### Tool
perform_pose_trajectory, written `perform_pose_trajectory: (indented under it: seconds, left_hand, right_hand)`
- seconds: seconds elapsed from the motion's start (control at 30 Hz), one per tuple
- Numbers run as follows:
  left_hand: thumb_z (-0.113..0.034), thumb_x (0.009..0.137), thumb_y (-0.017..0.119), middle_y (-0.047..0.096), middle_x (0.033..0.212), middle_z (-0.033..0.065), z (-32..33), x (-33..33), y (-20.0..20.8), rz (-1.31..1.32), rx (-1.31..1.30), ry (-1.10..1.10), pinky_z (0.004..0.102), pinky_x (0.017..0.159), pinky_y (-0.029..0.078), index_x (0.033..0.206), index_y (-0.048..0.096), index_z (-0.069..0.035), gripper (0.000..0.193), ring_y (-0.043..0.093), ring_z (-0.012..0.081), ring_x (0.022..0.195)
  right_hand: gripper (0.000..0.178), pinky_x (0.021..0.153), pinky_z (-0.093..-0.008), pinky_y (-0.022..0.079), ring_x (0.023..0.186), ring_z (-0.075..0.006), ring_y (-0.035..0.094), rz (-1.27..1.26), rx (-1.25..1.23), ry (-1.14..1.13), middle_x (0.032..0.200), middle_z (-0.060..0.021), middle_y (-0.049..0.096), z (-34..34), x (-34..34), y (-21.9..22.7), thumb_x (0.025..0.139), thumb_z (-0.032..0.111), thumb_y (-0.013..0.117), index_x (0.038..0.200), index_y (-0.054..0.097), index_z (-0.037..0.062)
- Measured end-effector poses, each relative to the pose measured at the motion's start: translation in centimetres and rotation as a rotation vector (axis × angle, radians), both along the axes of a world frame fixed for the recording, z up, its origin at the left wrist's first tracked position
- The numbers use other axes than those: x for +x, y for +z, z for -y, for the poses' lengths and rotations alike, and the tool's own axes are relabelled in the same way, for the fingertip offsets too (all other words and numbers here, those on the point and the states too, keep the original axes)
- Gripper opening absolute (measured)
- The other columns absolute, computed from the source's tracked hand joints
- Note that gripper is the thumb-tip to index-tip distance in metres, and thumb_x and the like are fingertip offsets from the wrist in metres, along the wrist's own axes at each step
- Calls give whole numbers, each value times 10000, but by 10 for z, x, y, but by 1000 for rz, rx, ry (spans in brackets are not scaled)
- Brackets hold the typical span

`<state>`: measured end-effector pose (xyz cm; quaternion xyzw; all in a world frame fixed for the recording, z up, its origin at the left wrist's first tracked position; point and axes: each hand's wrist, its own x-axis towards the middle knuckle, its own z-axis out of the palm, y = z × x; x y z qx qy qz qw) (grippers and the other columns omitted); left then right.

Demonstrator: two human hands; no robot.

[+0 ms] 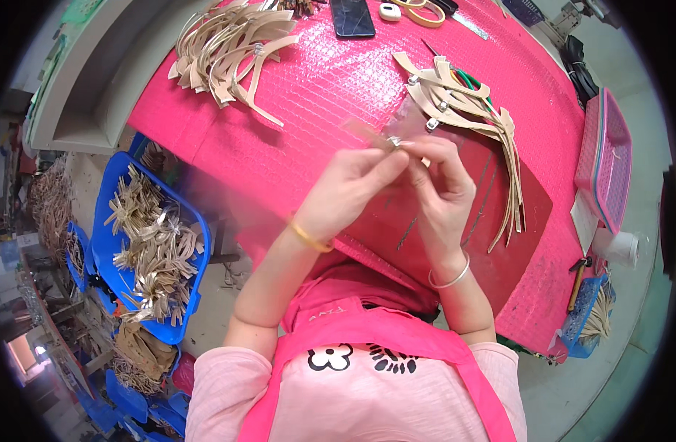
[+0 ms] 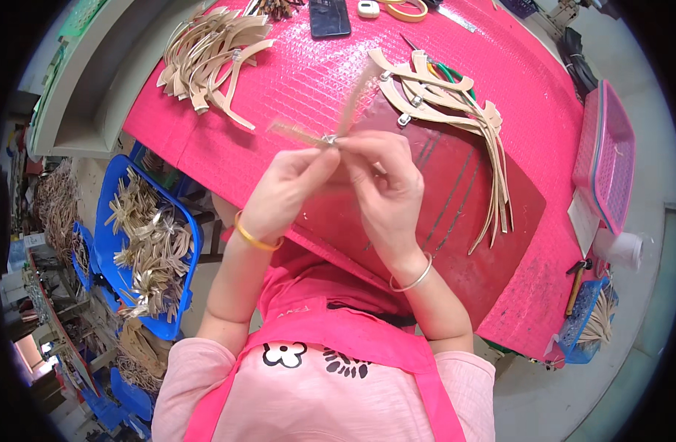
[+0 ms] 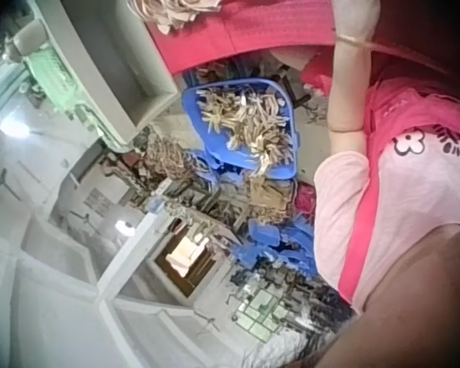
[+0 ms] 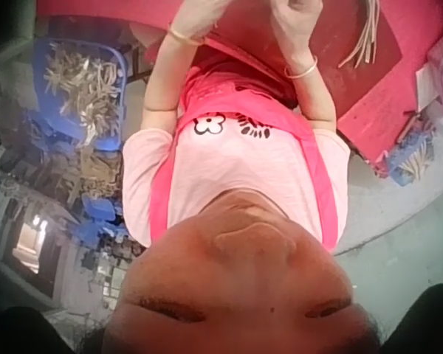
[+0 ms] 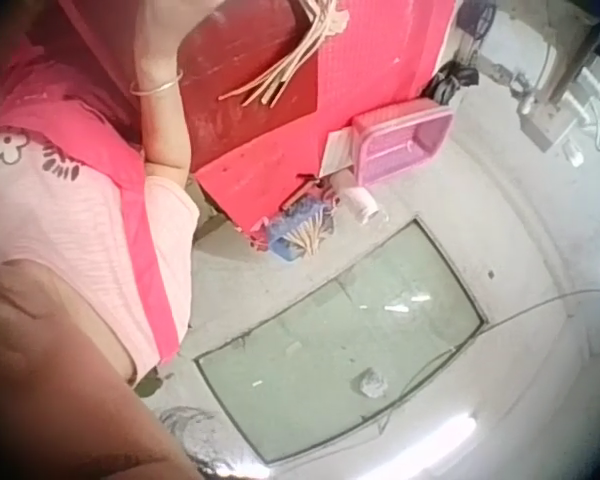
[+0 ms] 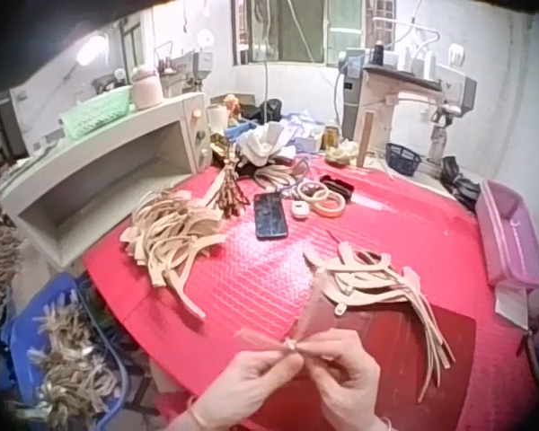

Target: Manually assembling metal buckles onto leather shoe strap components at a workstation.

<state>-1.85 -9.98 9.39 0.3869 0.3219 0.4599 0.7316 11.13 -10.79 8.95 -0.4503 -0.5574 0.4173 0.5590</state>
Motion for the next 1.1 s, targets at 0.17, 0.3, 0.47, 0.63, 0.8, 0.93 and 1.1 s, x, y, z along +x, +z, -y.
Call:
perform_pose_trajectory:
  seconds: [0.17, 0.3, 0.47, 0.63, 0.8, 0.93, 1.1]
  left_hand:
    - [-124, 845, 485, 608, 847, 57, -3, 16, 7, -104, 164, 92, 215, 676, 457, 962, 569, 54, 229, 562, 87, 756]
    - [-73, 831, 464, 609, 858, 109, 0, 21, 9, -337, 210, 52, 238, 688, 467, 1007, 541, 67, 238, 581, 130, 771]
    - [-96, 835, 439, 577, 944, 204, 1, 15, 13, 343, -76, 44, 324, 759, 470, 990, 537, 77, 252, 588, 262, 850]
    - [-114, 833, 478, 592, 891, 194, 1, 19, 7, 114, -19, 193, 335, 724, 491, 939, 560, 57, 217, 599, 246, 804]
    - [-95, 830, 478, 599, 859, 185, 4, 23, 6, 174, -43, 262, 334, 702, 502, 919, 564, 56, 195, 604, 238, 775]
    - [-89, 829, 480, 601, 849, 177, 6, 23, 3, 152, -50, 303, 323, 688, 504, 915, 563, 65, 195, 604, 228, 759]
    - [-85, 829, 479, 601, 857, 172, 10, 21, 1, 158, -46, 296, 309, 696, 497, 914, 564, 70, 196, 601, 208, 756]
  right_hand:
    - [164, 687, -215, 395, 755, -139, 497, 196, 233, -168, 864, -69, 482, 5, 13, 27, 721, -31, 563, 874, 585, 20]
    - [184, 545, -198, 423, 614, -143, 531, 270, 297, -7, 725, -64, 538, -4, 25, 45, 659, -56, 594, 827, 590, 19]
    - [192, 525, -269, 433, 610, -163, 566, 601, 785, 12, 729, -67, 585, 4, 38, 12, 623, 10, 619, 812, 613, 44]
    - [192, 544, -274, 430, 621, -160, 570, 681, 818, 22, 728, -57, 583, 11, 30, 6, 629, 47, 617, 821, 611, 53]
    - [205, 536, -278, 437, 612, -162, 571, 661, 786, 74, 726, -57, 579, 10, 27, 4, 616, 50, 616, 821, 609, 52]
    - [227, 539, -277, 448, 612, -162, 572, 640, 815, 79, 722, -56, 577, 10, 20, 3, 590, 45, 615, 817, 609, 44]
    - [212, 541, -271, 461, 607, -171, 572, 592, 845, 135, 707, -54, 576, 9, 16, 6, 588, 28, 613, 799, 602, 28]
